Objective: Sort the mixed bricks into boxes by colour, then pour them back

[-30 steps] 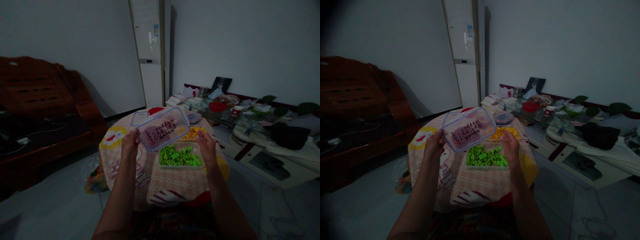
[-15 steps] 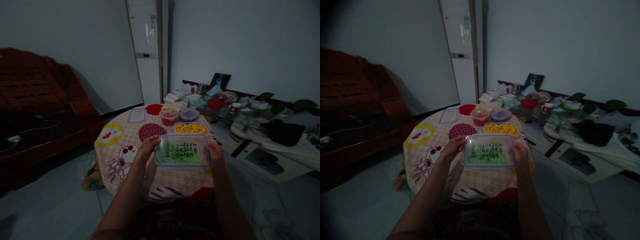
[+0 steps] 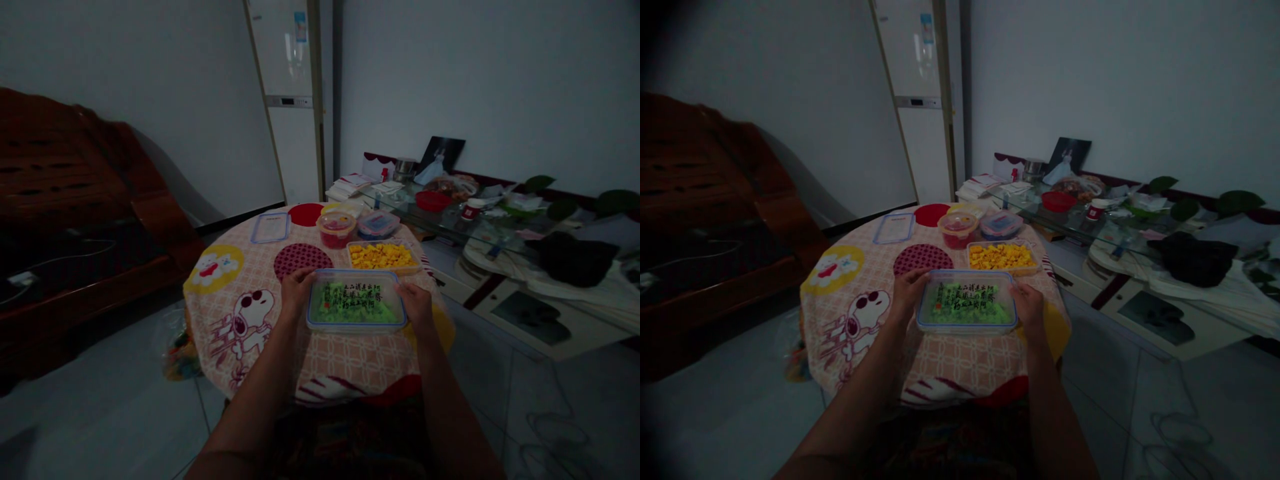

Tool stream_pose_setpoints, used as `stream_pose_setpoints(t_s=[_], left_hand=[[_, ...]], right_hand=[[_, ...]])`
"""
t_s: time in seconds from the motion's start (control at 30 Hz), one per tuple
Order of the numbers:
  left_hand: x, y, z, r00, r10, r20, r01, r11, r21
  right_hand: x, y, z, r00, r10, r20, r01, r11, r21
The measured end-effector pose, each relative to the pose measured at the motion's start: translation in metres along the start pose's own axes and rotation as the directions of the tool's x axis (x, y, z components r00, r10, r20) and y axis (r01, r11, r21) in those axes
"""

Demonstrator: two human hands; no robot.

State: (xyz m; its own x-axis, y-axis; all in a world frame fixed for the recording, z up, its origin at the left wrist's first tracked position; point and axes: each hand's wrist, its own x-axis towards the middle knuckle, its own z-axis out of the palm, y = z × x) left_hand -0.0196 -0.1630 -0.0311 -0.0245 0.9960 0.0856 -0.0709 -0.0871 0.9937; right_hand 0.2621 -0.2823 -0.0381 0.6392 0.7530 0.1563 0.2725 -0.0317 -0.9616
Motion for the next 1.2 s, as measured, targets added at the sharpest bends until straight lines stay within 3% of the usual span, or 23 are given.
stream_pose_setpoints(t_s=[0.17, 0.37, 0.63, 0.8, 1.03, 1.2], left_hand=[[0.002, -0.01, 0.0, 0.999, 0.045, -0.021, -0.043, 0.996, 0.072], [-0.007, 0.002, -0.001, 0.993, 0.084, -0.077, -0.07, 0.984, 0.165], [-0.01, -0.002, 0.0, 0.99, 0.035, -0.137, -0.026, 0.997, 0.066], [-0.008, -0.004, -0.003, 0.995, -0.023, -0.1, 0.025, 1.0, 0.018], [-0.007, -0.003, -0.006, 0.996, -0.084, -0.032, 0.083, 0.996, -0.032], [-0.01, -0.001, -0.006, 0.995, -0.096, -0.028, 0.095, 0.995, -0.034]], right_hand=[[-0.003, 0.007, 0.003, 0.998, 0.025, 0.056, -0.026, 0.999, 0.029], [-0.005, 0.009, 0.005, 0.998, 0.023, 0.051, -0.024, 0.999, 0.028], [-0.003, 0.016, 0.007, 0.999, -0.01, 0.049, 0.011, 1.0, -0.018], [-0.001, 0.021, 0.005, 0.998, -0.03, 0.053, 0.034, 0.997, -0.07], [-0.005, 0.02, 0.006, 1.0, 0.029, 0.009, -0.029, 0.998, 0.059], [-0.002, 0.021, 0.005, 0.999, 0.033, 0.03, -0.034, 0.999, 0.032]])
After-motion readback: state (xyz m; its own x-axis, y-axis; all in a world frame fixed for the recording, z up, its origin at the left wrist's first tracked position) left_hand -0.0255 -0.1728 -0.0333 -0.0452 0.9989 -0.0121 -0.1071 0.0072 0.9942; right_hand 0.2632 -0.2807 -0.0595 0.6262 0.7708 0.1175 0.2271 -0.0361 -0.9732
